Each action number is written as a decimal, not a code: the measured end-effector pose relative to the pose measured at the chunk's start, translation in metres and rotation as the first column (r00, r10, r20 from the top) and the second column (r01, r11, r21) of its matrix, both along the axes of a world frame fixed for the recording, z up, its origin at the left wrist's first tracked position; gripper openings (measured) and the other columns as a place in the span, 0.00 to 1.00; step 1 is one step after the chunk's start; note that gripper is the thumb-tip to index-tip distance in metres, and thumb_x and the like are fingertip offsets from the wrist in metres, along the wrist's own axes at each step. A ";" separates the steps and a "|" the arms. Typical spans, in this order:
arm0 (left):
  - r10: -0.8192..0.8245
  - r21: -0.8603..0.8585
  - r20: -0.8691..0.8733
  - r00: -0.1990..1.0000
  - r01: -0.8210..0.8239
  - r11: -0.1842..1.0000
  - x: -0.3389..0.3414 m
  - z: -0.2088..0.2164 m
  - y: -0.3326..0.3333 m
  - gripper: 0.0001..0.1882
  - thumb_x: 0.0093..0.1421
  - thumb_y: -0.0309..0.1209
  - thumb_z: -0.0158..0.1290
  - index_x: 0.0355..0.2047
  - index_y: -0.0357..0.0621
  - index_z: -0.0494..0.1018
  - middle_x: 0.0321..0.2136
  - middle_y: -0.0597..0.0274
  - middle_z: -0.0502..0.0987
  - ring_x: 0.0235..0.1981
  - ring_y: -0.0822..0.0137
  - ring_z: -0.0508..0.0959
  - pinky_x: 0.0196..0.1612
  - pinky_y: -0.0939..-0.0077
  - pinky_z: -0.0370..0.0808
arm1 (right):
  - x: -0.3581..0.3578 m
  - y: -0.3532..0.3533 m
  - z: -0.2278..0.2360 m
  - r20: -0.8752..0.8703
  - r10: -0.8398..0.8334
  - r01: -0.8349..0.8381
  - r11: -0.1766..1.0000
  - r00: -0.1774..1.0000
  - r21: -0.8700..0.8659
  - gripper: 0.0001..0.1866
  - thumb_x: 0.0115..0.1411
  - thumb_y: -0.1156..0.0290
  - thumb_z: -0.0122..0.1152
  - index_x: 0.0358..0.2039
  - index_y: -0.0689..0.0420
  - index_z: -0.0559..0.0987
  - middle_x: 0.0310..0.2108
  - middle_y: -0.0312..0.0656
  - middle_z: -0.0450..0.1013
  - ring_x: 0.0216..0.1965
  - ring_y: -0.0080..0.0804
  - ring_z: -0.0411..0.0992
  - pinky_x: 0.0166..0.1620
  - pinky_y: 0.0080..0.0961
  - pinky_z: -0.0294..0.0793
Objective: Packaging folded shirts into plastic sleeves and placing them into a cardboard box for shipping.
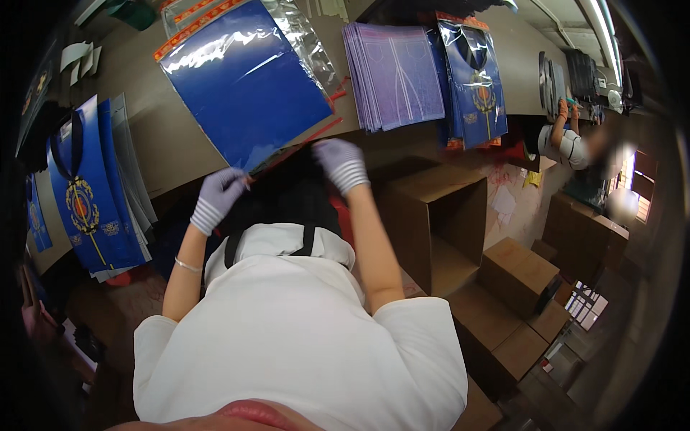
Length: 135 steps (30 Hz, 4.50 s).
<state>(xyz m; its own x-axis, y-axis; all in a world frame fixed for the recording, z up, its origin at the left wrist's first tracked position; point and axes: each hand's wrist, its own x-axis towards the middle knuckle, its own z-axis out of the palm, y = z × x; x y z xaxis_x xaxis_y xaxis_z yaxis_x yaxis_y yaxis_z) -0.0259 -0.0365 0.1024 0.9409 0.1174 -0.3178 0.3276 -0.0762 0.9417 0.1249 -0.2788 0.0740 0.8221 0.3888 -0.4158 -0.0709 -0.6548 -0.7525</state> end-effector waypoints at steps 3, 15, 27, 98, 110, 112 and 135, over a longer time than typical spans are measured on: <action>0.056 0.207 -0.022 0.998 -0.051 0.977 0.039 -0.024 -0.002 0.06 0.52 0.27 0.52 0.29 0.37 0.73 0.24 0.59 0.75 0.27 0.67 0.75 0.33 0.77 0.71 | 0.075 -0.093 -0.013 -0.337 -0.641 0.574 0.767 0.689 -0.285 0.34 0.56 0.40 0.43 0.23 0.66 0.75 0.20 0.48 0.74 0.18 0.36 0.74 0.19 0.28 0.71; 0.045 0.140 -0.121 0.992 -0.028 0.990 0.109 -0.098 -0.008 0.05 0.52 0.24 0.52 0.30 0.36 0.74 0.23 0.60 0.76 0.25 0.73 0.74 0.32 0.80 0.71 | -0.024 -0.160 0.044 -0.128 -0.677 0.674 0.658 0.725 0.337 0.15 0.60 0.71 0.46 0.45 0.66 0.69 0.29 0.42 0.70 0.30 0.30 0.70 0.34 0.23 0.72; 0.183 -0.005 0.144 0.972 -0.184 0.983 0.157 -0.035 -0.031 0.08 0.53 0.27 0.53 0.31 0.34 0.74 0.24 0.62 0.76 0.27 0.75 0.74 0.35 0.82 0.70 | -0.156 -0.078 0.087 0.090 -0.582 0.574 0.812 0.808 0.104 0.12 0.58 0.69 0.51 0.29 0.66 0.75 0.24 0.41 0.72 0.21 0.26 0.69 0.28 0.22 0.68; 0.666 -0.874 -0.285 0.690 -0.473 0.116 -0.036 -0.117 0.089 0.33 0.62 0.49 0.29 0.56 0.30 0.47 0.58 0.38 0.49 0.59 0.39 0.51 0.61 0.49 0.51 | 0.002 0.088 -0.081 -0.526 0.009 0.180 0.934 0.850 0.308 0.11 0.51 0.81 0.49 0.36 0.65 0.74 0.31 0.46 0.73 0.28 0.34 0.73 0.28 0.24 0.73; 0.699 -0.773 -0.199 0.687 -0.548 0.318 -0.051 -0.129 0.114 0.25 0.65 0.41 0.26 0.56 0.36 0.53 0.59 0.44 0.51 0.61 0.49 0.51 0.61 0.53 0.51 | 0.058 0.122 -0.027 0.366 -0.162 0.103 0.979 0.916 0.176 0.19 0.48 0.60 0.59 0.34 0.63 0.74 0.36 0.57 0.71 0.40 0.48 0.70 0.44 0.31 0.69; 0.725 -0.714 -0.311 0.614 -0.655 0.248 -0.059 -0.134 0.115 0.26 0.65 0.42 0.25 0.55 0.37 0.54 0.58 0.44 0.53 0.60 0.49 0.53 0.60 0.53 0.54 | 0.052 0.103 0.052 0.157 -0.004 -0.023 0.986 0.988 0.164 0.19 0.49 0.65 0.58 0.38 0.64 0.74 0.34 0.50 0.73 0.36 0.36 0.72 0.40 0.25 0.69; 0.706 0.433 0.148 0.692 -0.687 0.583 -0.008 -0.016 0.107 0.09 0.53 0.22 0.49 0.35 0.38 0.74 0.27 0.54 0.77 0.23 0.64 0.77 0.31 0.75 0.74 | 0.449 -0.227 0.048 -0.026 0.756 -0.036 -0.003 0.654 -0.999 0.21 0.49 0.71 0.49 0.46 0.54 0.74 0.44 0.42 0.72 0.58 0.35 0.55 0.60 0.38 0.49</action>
<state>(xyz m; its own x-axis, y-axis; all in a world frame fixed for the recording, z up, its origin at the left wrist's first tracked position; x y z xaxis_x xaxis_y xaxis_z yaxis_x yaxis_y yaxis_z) -0.0339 0.0701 0.0863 0.5008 0.8607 -0.0921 0.4861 -0.1916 0.8526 0.5736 -0.5059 0.1224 0.8381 0.3481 -0.4201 0.5455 -0.5444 0.6372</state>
